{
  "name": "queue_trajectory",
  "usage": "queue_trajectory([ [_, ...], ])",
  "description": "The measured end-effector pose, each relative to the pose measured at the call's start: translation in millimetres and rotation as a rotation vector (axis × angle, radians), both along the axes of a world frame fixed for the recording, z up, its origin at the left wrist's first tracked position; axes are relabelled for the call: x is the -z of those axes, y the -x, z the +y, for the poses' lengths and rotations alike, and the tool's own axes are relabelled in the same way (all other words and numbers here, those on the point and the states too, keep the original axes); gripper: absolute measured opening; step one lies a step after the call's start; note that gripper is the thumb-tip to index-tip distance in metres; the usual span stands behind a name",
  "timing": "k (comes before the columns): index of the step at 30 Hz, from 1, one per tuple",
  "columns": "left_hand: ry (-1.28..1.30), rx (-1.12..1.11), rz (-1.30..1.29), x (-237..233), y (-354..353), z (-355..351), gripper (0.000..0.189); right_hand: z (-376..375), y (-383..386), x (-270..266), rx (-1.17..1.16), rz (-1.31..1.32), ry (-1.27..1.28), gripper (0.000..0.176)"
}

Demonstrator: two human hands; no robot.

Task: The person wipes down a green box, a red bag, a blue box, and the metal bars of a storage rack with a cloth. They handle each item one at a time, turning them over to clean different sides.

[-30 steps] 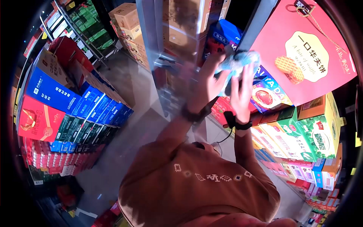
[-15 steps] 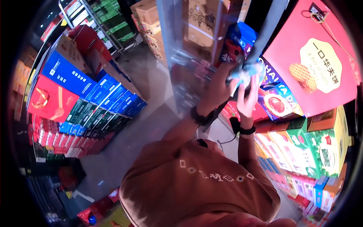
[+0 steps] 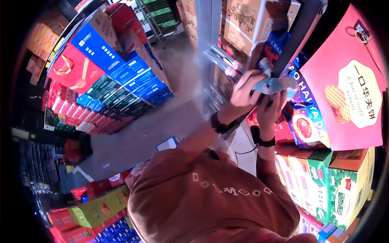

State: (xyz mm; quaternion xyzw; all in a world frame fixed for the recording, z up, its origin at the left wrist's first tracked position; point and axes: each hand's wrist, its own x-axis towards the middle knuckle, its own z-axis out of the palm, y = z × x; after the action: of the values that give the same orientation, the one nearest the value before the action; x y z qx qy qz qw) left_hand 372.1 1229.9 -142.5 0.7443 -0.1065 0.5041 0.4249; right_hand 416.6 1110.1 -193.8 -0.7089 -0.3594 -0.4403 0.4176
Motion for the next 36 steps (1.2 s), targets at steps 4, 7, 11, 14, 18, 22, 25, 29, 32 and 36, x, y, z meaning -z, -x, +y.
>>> queue_trajectory([
  [4, 0.004, -0.005, -0.054, -11, 0, -3, 0.037, 3, -7, -19, -0.031, -0.092, -0.047, 0.049],
  [7, 0.039, 0.063, -0.031, 18, -3, -1, 0.035, 1, -9, 13, -0.029, -0.039, 0.003, 0.048],
  [11, 0.063, 0.029, 0.106, 62, 6, -9, 0.041, -12, 2, 64, -0.043, 0.111, 0.06, 0.05],
  [14, 0.079, 0.044, 0.145, 80, 10, -9, 0.04, -16, 5, 82, -0.061, 0.145, 0.083, 0.048],
  [18, 0.073, 0.073, 0.207, 79, 8, -2, 0.041, -12, 1, 73, -0.026, 0.088, 0.082, 0.049],
  [22, -0.001, 0.103, 0.064, 25, 0, 12, 0.043, 7, 4, 16, 0.185, 0.07, 0.101, 0.045],
  [25, -0.019, 0.193, -0.074, -8, -15, 24, 0.041, 20, -1, -25, 0.205, -0.003, 0.002, 0.044],
  [29, -0.015, 0.341, -0.089, -17, -32, 39, 0.036, 32, -1, -46, 0.243, -0.128, -0.04, 0.051],
  [32, -0.018, 0.488, 0.075, -6, -34, 58, 0.034, 27, -8, -13, 0.373, -0.184, 0.061, 0.049],
  [36, 0.031, 0.552, 0.195, 39, -26, 75, 0.033, 24, 5, 56, 0.56, -0.162, 0.155, 0.042],
])
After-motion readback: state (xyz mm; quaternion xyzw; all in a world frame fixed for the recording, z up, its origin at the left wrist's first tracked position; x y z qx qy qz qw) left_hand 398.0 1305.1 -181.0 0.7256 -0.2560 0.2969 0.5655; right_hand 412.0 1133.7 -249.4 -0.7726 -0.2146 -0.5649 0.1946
